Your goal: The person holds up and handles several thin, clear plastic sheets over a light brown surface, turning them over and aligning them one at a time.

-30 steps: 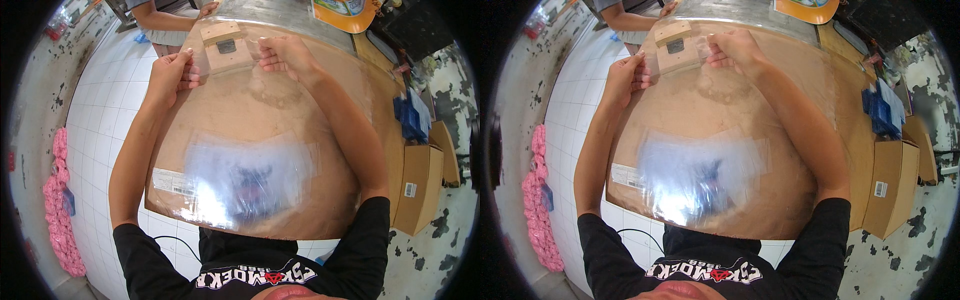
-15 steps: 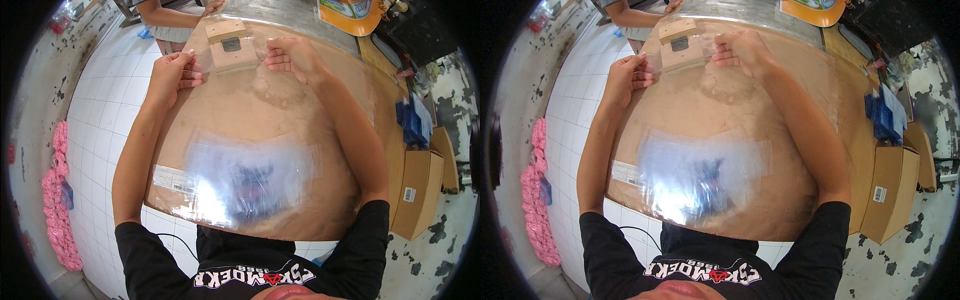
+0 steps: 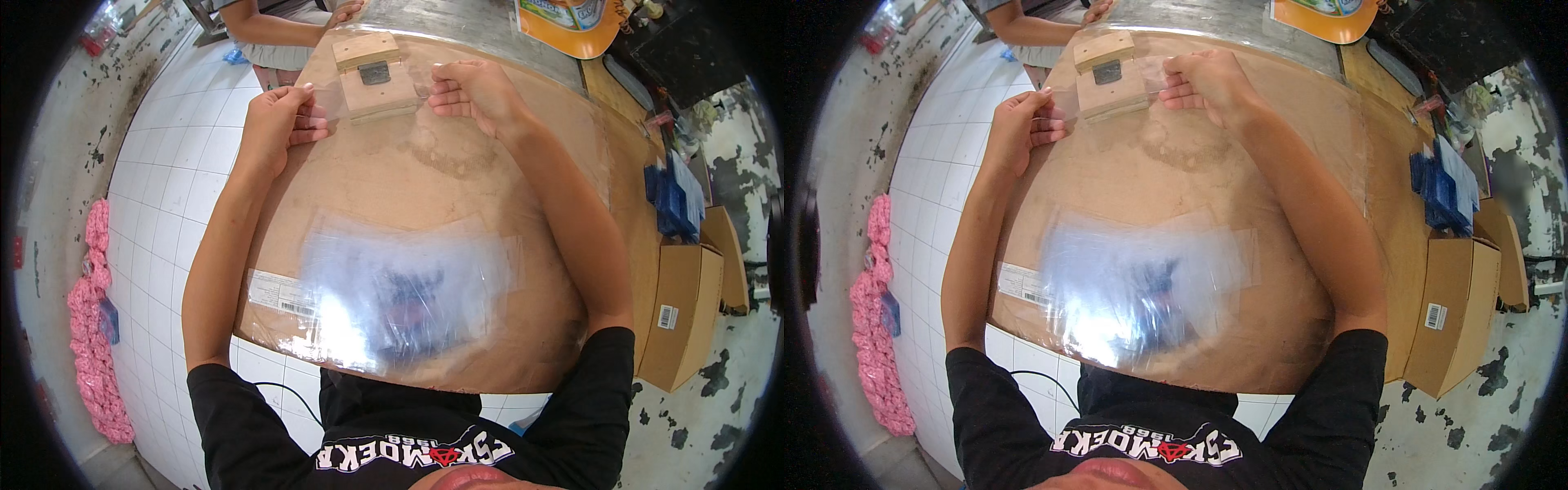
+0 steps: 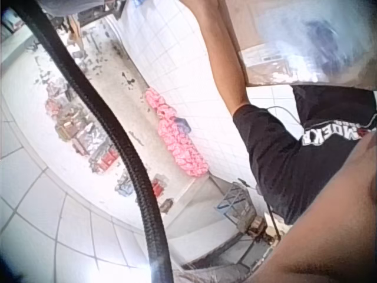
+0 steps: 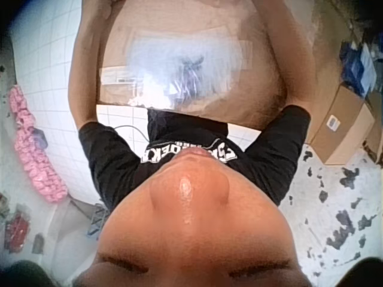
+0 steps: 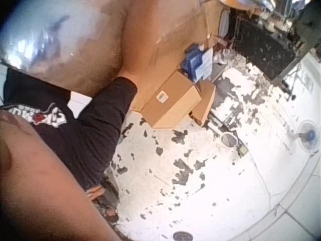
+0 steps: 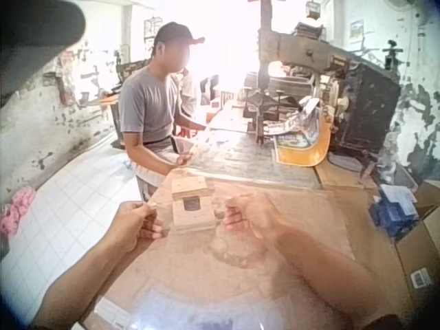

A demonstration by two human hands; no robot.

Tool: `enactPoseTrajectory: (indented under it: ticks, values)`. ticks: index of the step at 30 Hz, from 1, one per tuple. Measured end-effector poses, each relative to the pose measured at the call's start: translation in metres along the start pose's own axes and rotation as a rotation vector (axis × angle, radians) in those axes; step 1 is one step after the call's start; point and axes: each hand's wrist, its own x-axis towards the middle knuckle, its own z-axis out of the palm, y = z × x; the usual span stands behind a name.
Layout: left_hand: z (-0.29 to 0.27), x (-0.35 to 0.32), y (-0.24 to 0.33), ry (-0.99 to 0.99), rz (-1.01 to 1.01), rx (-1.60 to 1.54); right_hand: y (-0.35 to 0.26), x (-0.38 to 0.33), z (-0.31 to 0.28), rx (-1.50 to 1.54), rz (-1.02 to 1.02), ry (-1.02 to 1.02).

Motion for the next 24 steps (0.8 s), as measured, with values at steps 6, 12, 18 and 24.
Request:
enactPoseTrajectory:
  ticks: [6,12,18,24]
  values:
    - [-0.0028,-0.0002,0.0028,-0.022,-0.018,-0.021,-0.0019,0.0004,0.0001,0.013,0.006,-0.005]
    - [-0.0034,0.0010,0.0002,-0.024,0.007,-0.035,-0.0018,-0.0003,-0.0021,0.023,0.010,-0.025]
    - [-0.0041,0.0026,-0.0014,-0.019,0.005,-0.050,-0.0033,-0.0012,-0.0010,0.022,0.015,-0.019]
    - [-0.0033,0.0021,-0.0015,-0.005,0.011,-0.018,-0.0017,-0.0013,-0.0005,0.001,0.006,-0.004]
